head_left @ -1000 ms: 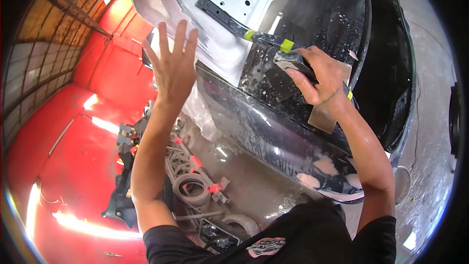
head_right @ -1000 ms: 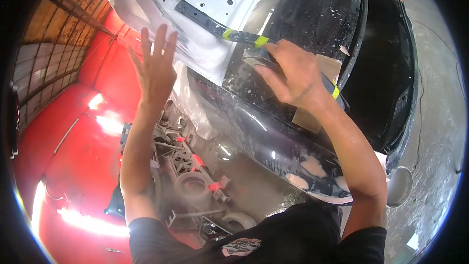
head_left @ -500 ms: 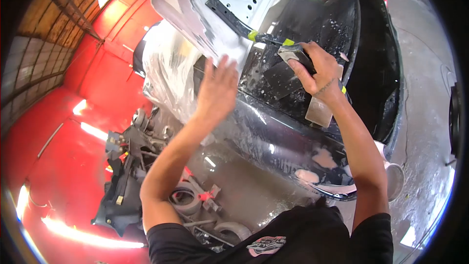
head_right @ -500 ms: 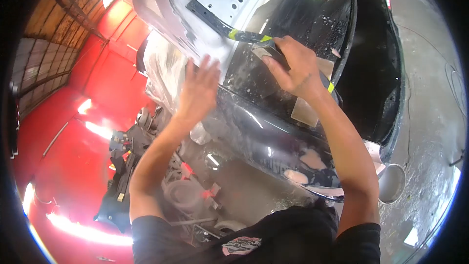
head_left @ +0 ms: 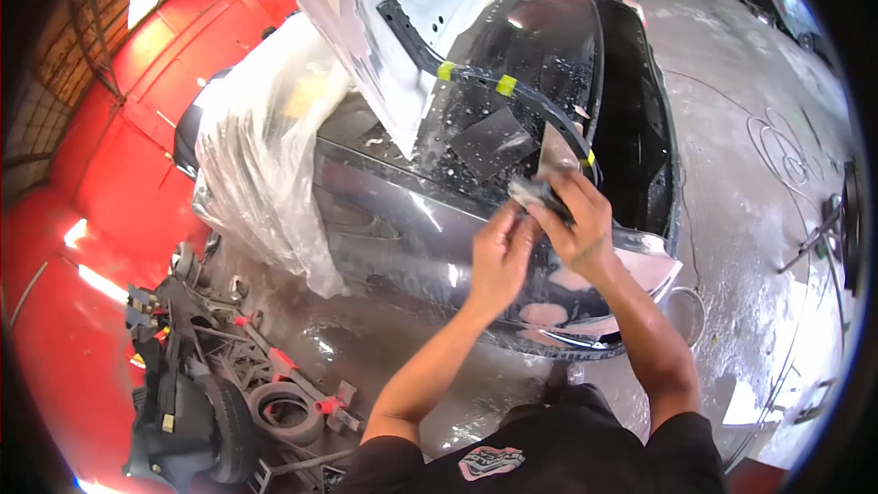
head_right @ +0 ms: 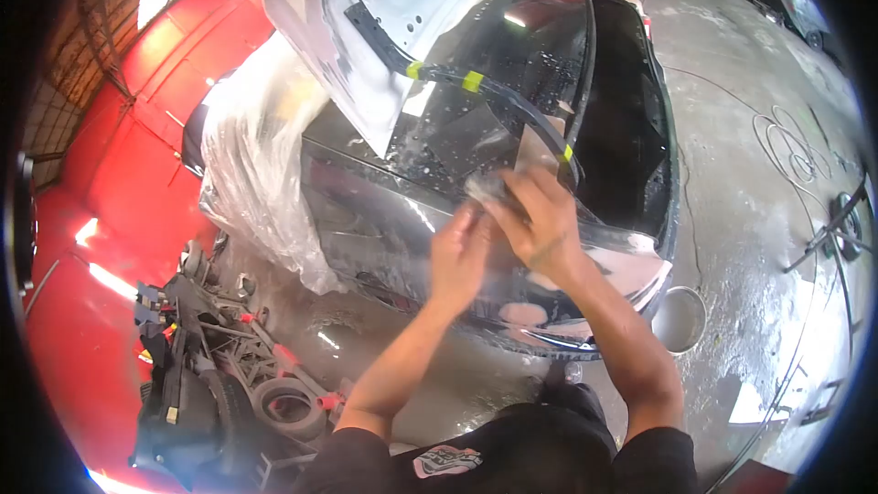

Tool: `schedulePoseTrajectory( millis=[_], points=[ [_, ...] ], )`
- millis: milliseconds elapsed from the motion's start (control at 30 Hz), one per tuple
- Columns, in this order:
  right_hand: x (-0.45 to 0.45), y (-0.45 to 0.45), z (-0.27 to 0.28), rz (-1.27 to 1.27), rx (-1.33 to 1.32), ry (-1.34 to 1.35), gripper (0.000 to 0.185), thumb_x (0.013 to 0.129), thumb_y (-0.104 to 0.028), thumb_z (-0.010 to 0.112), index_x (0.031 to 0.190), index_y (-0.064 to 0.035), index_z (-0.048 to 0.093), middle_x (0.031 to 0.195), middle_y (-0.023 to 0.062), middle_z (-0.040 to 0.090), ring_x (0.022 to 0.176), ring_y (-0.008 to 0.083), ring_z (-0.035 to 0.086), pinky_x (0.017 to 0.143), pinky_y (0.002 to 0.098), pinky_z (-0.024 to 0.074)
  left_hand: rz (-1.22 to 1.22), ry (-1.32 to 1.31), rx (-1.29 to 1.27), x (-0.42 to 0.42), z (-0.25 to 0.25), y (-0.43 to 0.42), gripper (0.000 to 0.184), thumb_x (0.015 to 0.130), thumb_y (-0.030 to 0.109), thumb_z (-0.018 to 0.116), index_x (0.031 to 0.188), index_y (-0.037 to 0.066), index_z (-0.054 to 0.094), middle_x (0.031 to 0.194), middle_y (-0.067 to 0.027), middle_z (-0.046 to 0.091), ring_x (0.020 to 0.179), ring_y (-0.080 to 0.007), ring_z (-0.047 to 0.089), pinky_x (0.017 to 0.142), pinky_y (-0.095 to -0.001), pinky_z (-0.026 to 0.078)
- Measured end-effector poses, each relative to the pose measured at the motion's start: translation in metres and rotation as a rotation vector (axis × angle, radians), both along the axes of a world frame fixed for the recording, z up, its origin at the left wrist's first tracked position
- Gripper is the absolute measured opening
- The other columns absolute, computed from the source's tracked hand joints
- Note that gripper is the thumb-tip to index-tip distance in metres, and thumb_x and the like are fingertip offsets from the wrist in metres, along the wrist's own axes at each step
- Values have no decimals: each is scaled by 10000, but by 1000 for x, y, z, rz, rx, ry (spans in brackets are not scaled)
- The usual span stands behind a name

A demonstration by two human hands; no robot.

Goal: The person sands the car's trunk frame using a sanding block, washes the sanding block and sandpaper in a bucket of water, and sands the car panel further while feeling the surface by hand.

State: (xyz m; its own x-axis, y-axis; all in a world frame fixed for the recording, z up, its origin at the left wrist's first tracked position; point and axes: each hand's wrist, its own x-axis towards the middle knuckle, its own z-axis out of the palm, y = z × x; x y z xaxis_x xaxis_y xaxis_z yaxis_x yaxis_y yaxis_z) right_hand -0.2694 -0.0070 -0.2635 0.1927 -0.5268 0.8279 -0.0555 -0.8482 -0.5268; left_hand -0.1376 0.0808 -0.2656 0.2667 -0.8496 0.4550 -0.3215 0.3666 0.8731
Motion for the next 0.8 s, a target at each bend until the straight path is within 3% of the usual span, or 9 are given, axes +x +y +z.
schedulePoseTrajectory(
  millis=[133, 233, 333, 433, 467, 567, 633, 767, 800],
  points=[
    [-59, 39, -24, -36, 56, 98, 361, 864, -101, 811, 1174, 52, 706, 964, 181, 666, 789, 324, 663, 679, 384, 529, -85, 207, 122, -53, -38, 20, 203, 1080, 98, 633, 1219, -30, 707, 1023, -2, 701, 913, -62, 584, 783, -254, 516],
    [-111, 59, -37, -27, 170, 207, 374, 865, -68, 785, 1208, 56, 704, 996, 189, 672, 786, 297, 668, 673, 363, 530, -218, 241, 171, -84, -59, 32, 213, 1075, 105, 642, 1232, -22, 711, 1027, -12, 702, 894, -65, 579, 786, -253, 503],
    [-169, 70, -51, 32, 340, 264, 406, 884, -95, 743, 1254, 64, 694, 1088, 222, 685, 902, 324, 699, 788, 385, 560, -253, 340, 130, -131, -98, 24, 244, 1054, 68, 659, 1283, -10, 691, 1025, -23, 703, 901, -76, 586, 811, -264, 508],
    [-229, 66, -83, 75, 356, 238, 458, 897, -144, 707, 1308, 56, 682, 1216, 267, 677, 1081, 369, 698, 951, 432, 548, -313, 428, 333, -186, -109, 19, 384, 1071, 9, 621, 1452, -1, 581, 1172, -54, 715, 1088, -103, 645, 961, -271, 528],
    [-254, 63, -100, 111, 456, 206, 497, 896, -194, 698, 1332, 44, 679, 1322, 284, 659, 1243, 413, 653, 1067, 473, 500, -334, 431, 331, -207, -121, 14, 479, 1030, -80, 605, 1493, 11, 523, 1181, -58, 707, 1109, -126, 649, 980, -290, 531],
    [-331, 64, -138, -54, 575, 279, 474, 903, -117, 682, 1358, 13, 678, 1396, 253, 651, 1305, 423, 632, 1090, 460, 497, -334, 461, 438, -284, -148, 3, 492, 952, -118, 542, 1428, 6, 534, 1233, -82, 686, 1180, -172, 655, 1039, -344, 537],
    [-375, 60, -163, -173, 663, 258, 462, 910, -20, 658, 1372, -6, 676, 1393, 239, 655, 1268, 411, 654, 1055, 437, 523, -405, 291, 465, -342, -173, -16, 468, 1052, 34, 580, 1505, -7, 468, 1205, -91, 674, 1077, -151, 652, 902, -349, 577],
    [-480, 32, -245, -275, 789, 271, 472, 906, 5, 684, 1377, -3, 665, 1350, 222, 672, 1153, 413, 699, 951, 429, 572, -557, 802, 865, -454, -254, -51, 511, 1123, 201, 548, 1596, 62, 413, 1302, -44, 629, 1093, -108, 628, 897, -284, 567],
    [-507, 31, -274, -220, 933, 327, 533, 919, 5, 653, 1450, -4, 621, 1442, 257, 619, 1332, 411, 622, 1096, 440, 510, -546, 832, 920, -476, -273, -55, 511, 1127, 219, 543, 1597, 63, 415, 1347, -43, 610, 1132, -112, 619, 921, -287, 565]
  ],
)
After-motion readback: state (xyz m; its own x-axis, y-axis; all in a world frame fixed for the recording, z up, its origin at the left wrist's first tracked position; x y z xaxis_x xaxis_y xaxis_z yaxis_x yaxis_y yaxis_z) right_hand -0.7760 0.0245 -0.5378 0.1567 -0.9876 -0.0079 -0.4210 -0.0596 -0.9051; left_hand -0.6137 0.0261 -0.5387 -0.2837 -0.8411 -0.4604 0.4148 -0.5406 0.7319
